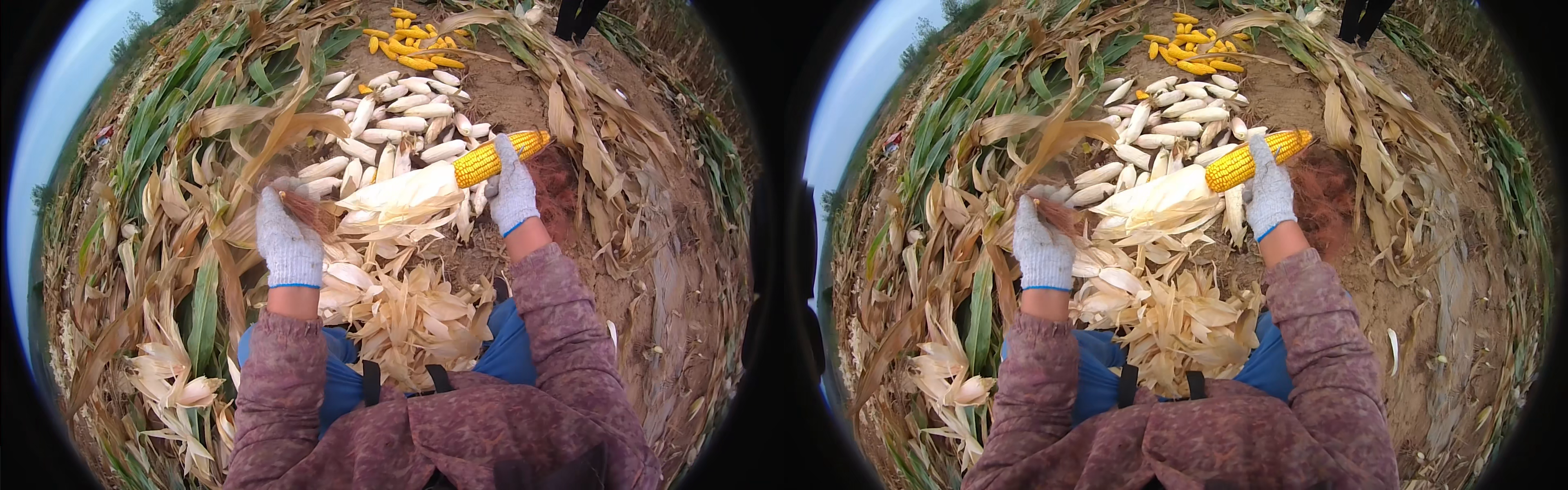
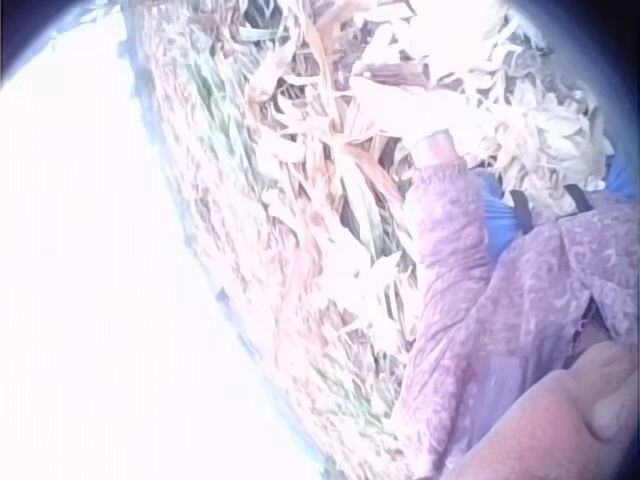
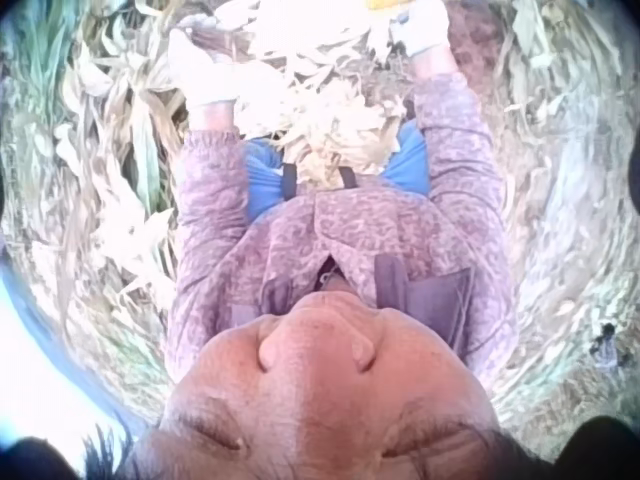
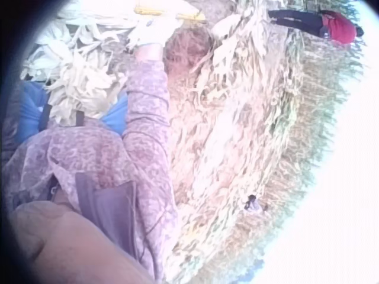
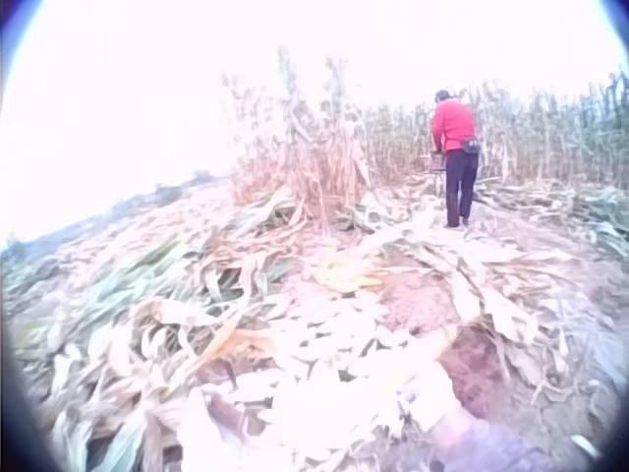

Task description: The person sits on the ground in a cornfield and shucks corn cobs by hand, removing the husks to reveal the kernels. They place the shucked cobs into a growing pile and discard the husks nearby.

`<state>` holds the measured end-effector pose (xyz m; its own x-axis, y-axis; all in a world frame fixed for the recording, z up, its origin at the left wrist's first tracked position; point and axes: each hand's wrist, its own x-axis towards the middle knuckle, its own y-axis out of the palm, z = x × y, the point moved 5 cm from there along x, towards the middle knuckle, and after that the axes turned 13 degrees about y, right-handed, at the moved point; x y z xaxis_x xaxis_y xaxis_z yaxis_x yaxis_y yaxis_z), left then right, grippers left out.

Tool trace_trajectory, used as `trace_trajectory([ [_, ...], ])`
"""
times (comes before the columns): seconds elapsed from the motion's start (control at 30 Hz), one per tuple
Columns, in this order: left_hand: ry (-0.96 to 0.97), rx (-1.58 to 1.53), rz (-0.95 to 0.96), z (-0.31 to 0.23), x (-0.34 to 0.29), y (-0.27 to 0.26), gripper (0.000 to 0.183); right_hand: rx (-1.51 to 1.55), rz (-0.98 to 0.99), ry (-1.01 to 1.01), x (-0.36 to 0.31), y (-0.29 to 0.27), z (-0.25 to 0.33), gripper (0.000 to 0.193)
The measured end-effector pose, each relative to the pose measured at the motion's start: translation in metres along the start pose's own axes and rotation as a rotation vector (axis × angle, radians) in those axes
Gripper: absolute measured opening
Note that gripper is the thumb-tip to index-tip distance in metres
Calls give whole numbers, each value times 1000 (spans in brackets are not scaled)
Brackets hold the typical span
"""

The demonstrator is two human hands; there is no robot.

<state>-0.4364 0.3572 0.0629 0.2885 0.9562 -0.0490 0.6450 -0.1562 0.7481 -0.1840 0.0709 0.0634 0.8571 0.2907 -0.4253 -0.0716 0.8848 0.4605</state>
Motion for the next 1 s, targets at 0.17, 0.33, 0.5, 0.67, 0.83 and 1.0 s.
trace_trajectory([
  [0.17, 119, 237, 183, -24, 2, 17, 20, -405, 395, -138, -14, 13, -19, 61],
  [0.33, -126, 298, 345, 29, -43, 41, 14, -807, 631, 42, -63, 41, -43, 67],
  [0.5, 368, 814, 863, 57, -58, 31, 32, -934, 800, 166, -87, 59, -59, 71],
  [0.67, -206, 728, 936, 47, -108, 70, 42, -863, 860, 249, -98, 62, -61, 68],
  [0.83, -280, 421, 691, 63, -99, 53, 44, -819, 899, 267, -97, 61, -69, 69],
  [1.0, -165, 372, 467, 57, -95, 55, 45, -978, 739, 62, -98, 68, -73, 78],
])
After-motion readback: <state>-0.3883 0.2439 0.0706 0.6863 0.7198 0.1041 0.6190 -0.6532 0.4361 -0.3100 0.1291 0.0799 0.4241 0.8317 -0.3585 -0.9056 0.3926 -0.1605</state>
